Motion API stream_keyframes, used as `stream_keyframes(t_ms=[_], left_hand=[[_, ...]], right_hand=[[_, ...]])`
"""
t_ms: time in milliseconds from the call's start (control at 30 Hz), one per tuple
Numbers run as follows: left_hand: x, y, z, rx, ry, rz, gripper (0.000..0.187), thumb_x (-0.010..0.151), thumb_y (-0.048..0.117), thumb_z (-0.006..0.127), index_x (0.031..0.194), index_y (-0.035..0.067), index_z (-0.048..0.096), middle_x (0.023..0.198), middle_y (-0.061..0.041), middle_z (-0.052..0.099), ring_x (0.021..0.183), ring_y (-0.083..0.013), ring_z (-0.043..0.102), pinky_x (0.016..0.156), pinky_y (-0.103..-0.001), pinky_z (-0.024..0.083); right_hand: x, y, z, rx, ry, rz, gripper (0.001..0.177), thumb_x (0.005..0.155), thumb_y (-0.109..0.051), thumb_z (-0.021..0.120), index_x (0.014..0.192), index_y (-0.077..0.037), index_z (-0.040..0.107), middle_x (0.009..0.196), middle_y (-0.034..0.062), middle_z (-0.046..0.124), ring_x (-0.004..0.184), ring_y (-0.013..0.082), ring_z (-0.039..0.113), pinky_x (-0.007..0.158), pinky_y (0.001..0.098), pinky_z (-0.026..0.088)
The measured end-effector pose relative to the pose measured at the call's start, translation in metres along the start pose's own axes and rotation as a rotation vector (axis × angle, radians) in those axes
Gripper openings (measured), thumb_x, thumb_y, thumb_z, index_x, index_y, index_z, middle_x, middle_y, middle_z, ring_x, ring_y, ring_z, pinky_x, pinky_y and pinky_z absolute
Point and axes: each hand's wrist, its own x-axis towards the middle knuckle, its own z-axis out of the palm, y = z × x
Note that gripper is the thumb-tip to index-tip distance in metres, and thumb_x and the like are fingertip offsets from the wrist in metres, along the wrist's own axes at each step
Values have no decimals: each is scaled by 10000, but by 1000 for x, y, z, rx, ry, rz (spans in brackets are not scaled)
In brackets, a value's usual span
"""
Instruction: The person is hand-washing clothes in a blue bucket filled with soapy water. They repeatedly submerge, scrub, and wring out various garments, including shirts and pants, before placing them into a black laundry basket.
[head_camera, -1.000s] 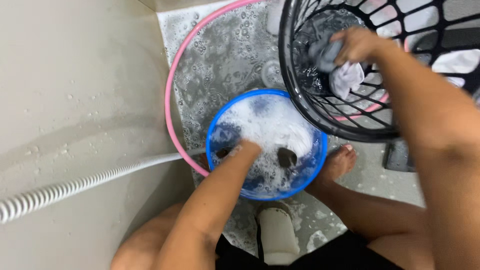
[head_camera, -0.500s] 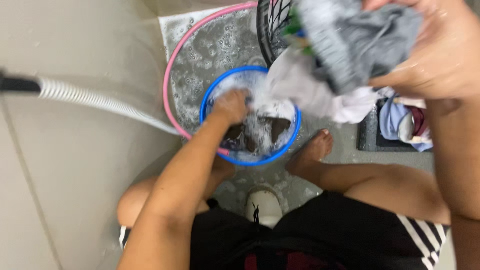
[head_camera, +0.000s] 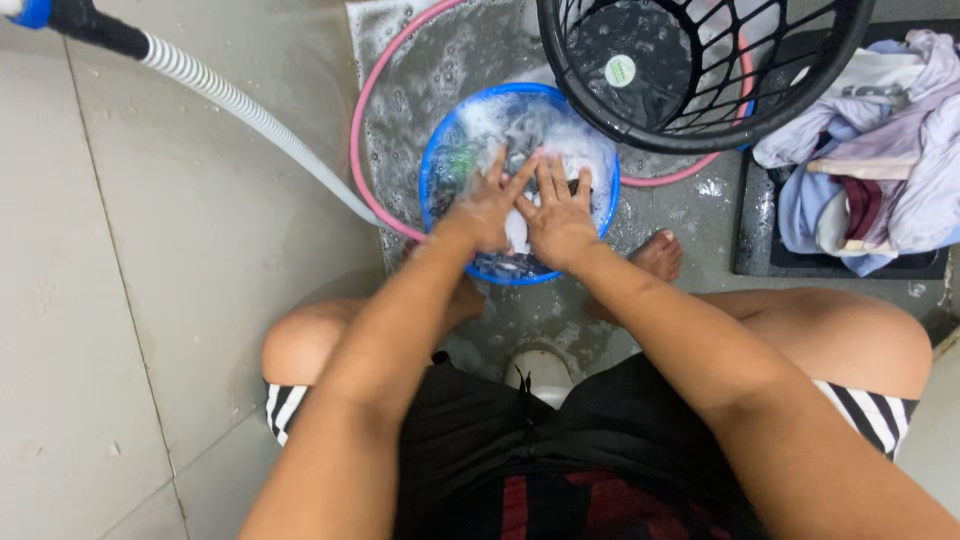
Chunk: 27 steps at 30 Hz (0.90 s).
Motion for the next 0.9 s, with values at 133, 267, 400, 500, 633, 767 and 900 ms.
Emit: stream_keyframes(t_ms=[133,267,400,500,633,767,900], left_hand=[[24,0,11,13,-202,-220,1123,717,216,854,1546,303,101,1639,-232,240,1406,-394,395,1117,-474,394],[57,-30,45,145,-258,-279,729,792,210,755,1430,212,402,1518,-191,449,1361,-331,507,1114,-427,440],[70,-49,56,207,-271,-318,456,868,204,656,1314,121,703,1397,-149,658,1315,-267,619,1112,-381,486],[66,-43,55,298,-348,-278,459,907,214,631,1342,95,718,1424,-151,687,1327,-270,648,1122,-379,508],[43,-10,31,164,-40,-271,915,785,129,730,1594,115,304,1601,-274,302,1354,-429,491,1061,-472,467],[25,29,7,286,21,-236,978,832,277,774,1623,202,204,1623,-299,153,1447,-533,299,1164,-616,338],[23,48,-15,172,-75,-275,1010,836,368,801,1624,239,182,1690,-220,48,1501,-530,193,1132,-625,359]], right_hand=[[30,13,30,268,-237,88,562,983,-197,450,1542,-255,424,1558,237,384,1370,417,459,1153,573,328],[53,30,3,162,-428,-57,345,987,-168,523,1263,-165,731,1326,155,698,1239,312,665,1078,440,514],[17,82,-75,570,-28,-54,428,900,-177,613,1326,-175,653,1355,149,637,1095,342,678,985,444,487],[-32,157,-120,399,706,53,240,934,-117,728,1167,-61,724,973,176,708,911,374,706,1171,524,448],[-66,246,-96,626,936,538,772,792,-45,853,1390,27,370,1325,319,511,1147,516,566,989,641,431],[-46,315,0,1878,445,855,530,877,21,675,1341,-59,430,1269,236,560,1060,423,675,892,708,514],[-19,324,26,2204,514,679,463,880,151,503,1243,-129,441,1149,168,574,941,334,727,810,714,580]])
